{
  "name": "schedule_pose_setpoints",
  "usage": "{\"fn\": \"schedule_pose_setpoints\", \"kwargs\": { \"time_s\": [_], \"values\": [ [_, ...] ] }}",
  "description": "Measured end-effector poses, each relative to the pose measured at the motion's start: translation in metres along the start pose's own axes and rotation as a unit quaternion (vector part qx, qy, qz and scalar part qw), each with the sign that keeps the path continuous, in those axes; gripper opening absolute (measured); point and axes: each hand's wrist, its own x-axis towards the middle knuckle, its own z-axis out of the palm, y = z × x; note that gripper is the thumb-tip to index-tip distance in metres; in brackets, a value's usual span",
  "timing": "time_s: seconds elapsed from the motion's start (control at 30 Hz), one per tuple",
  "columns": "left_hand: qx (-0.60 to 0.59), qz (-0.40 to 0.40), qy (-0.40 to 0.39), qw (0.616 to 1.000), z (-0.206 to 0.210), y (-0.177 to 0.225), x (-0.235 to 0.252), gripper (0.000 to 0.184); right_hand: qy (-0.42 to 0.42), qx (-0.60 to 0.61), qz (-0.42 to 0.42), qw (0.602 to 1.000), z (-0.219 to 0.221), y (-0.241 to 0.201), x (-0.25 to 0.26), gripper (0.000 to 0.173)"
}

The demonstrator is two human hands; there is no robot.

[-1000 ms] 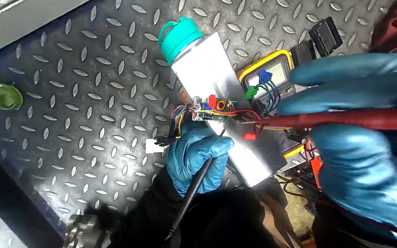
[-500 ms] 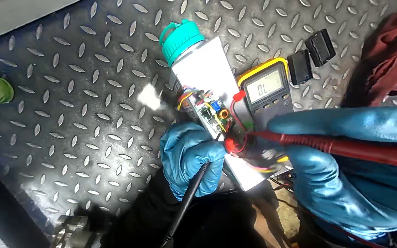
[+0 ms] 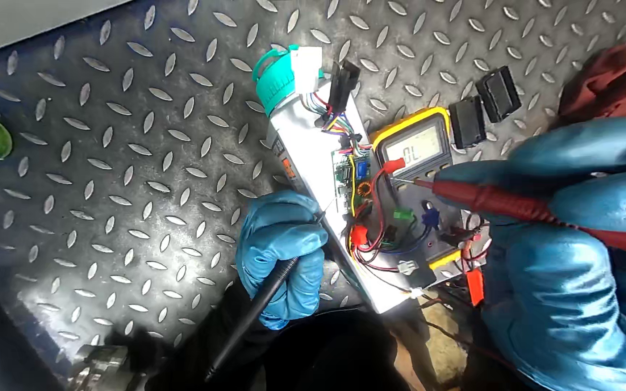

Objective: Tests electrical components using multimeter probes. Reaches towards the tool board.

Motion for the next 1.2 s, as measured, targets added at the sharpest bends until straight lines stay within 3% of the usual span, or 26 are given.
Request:
{"fn": "schedule_pose_setpoints", "kwargs": {
  "time_s": [0.13,0.33,0.67,1.2],
  "values": [
    [-0.028,0.0,-0.018,0.999,0.001,0.003,0.001,0.005,-0.003,-0.032,-0.001,0.999,0.006,-0.004,-0.011,0.004],
    [0.012,0.016,-0.083,0.996,-0.011,0.002,0.0,0.015,0.004,-0.041,-0.02,0.999,0.021,0.002,-0.03,0.011],
    [0.021,0.04,-0.034,0.998,-0.003,-0.003,0.001,0.018,0.041,0.003,-0.041,0.998,0.03,0.018,-0.038,0.014],
    [0.064,0.008,-0.069,0.996,-0.003,0.0,0.001,0.015,-0.051,-0.062,-0.068,0.994,0.019,0.022,-0.041,0.008]
  ]
}}
